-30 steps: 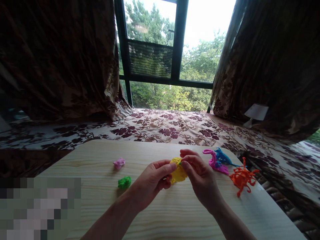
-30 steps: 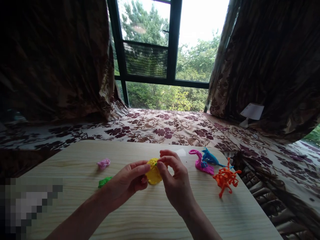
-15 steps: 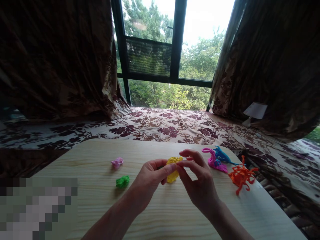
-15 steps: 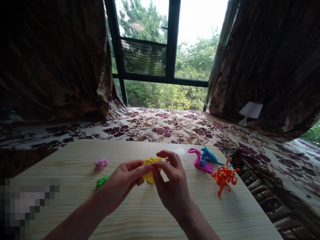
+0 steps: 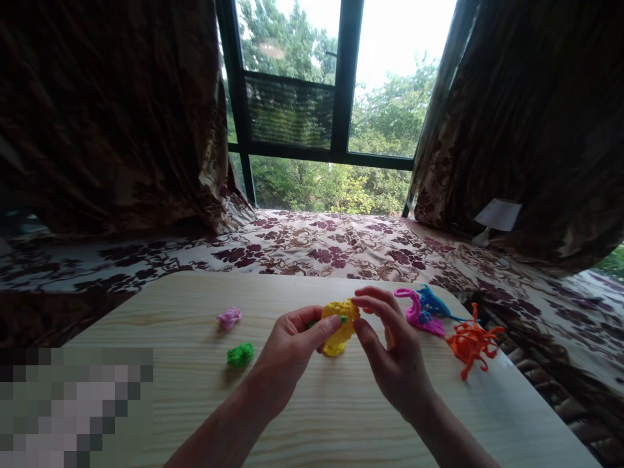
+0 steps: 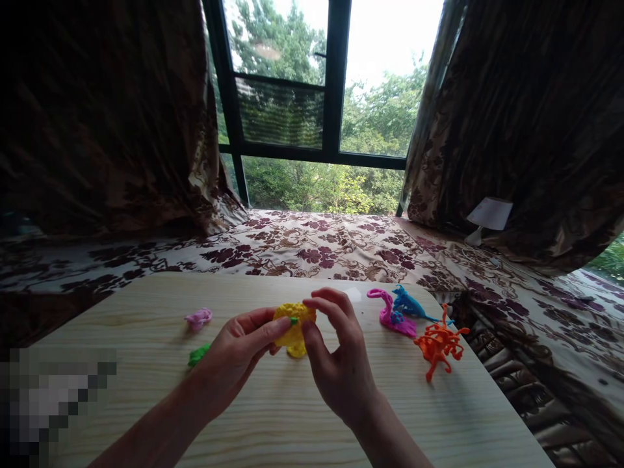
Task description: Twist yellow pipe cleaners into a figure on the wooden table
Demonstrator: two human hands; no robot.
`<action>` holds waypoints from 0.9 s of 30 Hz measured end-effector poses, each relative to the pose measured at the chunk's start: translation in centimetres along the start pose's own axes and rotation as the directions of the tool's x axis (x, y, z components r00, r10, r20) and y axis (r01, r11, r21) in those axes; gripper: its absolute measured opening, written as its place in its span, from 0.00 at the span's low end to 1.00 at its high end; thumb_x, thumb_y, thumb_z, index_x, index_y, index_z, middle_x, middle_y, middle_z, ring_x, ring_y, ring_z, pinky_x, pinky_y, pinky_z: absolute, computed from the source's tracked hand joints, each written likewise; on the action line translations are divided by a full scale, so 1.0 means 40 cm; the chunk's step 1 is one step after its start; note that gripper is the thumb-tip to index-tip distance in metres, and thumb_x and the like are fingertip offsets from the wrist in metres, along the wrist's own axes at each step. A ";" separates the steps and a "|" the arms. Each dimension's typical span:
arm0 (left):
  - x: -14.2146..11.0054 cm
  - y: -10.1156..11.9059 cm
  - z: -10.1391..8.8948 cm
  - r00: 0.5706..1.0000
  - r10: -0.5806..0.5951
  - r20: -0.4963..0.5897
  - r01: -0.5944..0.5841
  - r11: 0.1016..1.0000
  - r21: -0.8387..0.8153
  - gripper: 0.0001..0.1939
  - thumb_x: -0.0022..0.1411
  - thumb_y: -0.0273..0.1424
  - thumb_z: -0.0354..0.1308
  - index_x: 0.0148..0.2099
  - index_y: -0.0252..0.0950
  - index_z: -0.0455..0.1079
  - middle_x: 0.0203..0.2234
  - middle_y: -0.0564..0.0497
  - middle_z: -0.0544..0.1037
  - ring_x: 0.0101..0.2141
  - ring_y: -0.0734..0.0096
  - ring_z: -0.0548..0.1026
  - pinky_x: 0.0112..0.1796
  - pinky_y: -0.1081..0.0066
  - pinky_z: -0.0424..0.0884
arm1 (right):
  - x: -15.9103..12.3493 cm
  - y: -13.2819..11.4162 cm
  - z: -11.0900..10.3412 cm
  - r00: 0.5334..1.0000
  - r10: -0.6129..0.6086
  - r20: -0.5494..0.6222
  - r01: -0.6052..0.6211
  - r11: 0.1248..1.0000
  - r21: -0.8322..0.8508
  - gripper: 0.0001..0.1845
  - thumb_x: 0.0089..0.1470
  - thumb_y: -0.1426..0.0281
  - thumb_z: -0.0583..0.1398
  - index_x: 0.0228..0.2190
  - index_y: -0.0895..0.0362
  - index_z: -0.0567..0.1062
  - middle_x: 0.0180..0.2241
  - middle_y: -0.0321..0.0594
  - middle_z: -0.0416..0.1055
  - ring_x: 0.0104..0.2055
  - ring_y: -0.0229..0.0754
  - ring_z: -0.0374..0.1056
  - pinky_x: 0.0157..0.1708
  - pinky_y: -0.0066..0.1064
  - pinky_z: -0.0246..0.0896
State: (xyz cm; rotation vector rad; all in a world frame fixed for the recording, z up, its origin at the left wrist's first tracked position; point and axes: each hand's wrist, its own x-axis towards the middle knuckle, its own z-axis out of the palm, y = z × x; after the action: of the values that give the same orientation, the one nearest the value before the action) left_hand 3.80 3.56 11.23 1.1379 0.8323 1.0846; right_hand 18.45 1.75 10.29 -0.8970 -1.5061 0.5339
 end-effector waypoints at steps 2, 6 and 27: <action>-0.002 0.007 0.006 0.999 0.010 -0.033 -0.009 1.000 0.018 0.09 0.52 0.32 0.58 0.35 0.32 0.72 0.26 0.50 0.72 0.26 0.76 0.62 0.27 0.75 0.59 | 0.001 0.010 -0.001 0.994 0.109 0.004 -0.109 0.991 0.084 0.16 0.53 0.71 0.55 0.46 0.50 0.66 0.49 0.42 0.61 0.50 0.45 0.60 0.46 0.39 0.59; -0.007 0.011 0.007 0.999 -0.002 0.049 0.002 1.000 0.006 0.08 0.55 0.32 0.55 0.33 0.33 0.72 0.26 0.51 0.71 0.27 0.76 0.62 0.29 0.74 0.60 | 0.002 0.018 -0.001 0.966 0.239 0.098 -0.256 0.938 0.232 0.19 0.53 0.69 0.57 0.48 0.50 0.64 0.43 0.40 0.67 0.45 0.43 0.64 0.45 0.36 0.60; 0.007 -0.002 -0.011 0.980 -0.150 0.129 0.193 0.869 -0.456 0.11 0.57 0.32 0.53 0.42 0.34 0.68 0.31 0.52 0.69 0.23 0.84 0.62 0.26 0.79 0.65 | 0.017 0.017 -0.009 0.953 0.296 0.057 -0.297 0.887 0.353 0.15 0.55 0.68 0.56 0.45 0.53 0.66 0.38 0.37 0.68 0.40 0.37 0.65 0.40 0.27 0.61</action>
State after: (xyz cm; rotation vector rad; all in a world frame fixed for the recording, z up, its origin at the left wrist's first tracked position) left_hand 3.48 3.94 11.05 0.6843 0.5456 1.0053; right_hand 18.98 2.64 10.23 -0.8391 -1.2212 1.0005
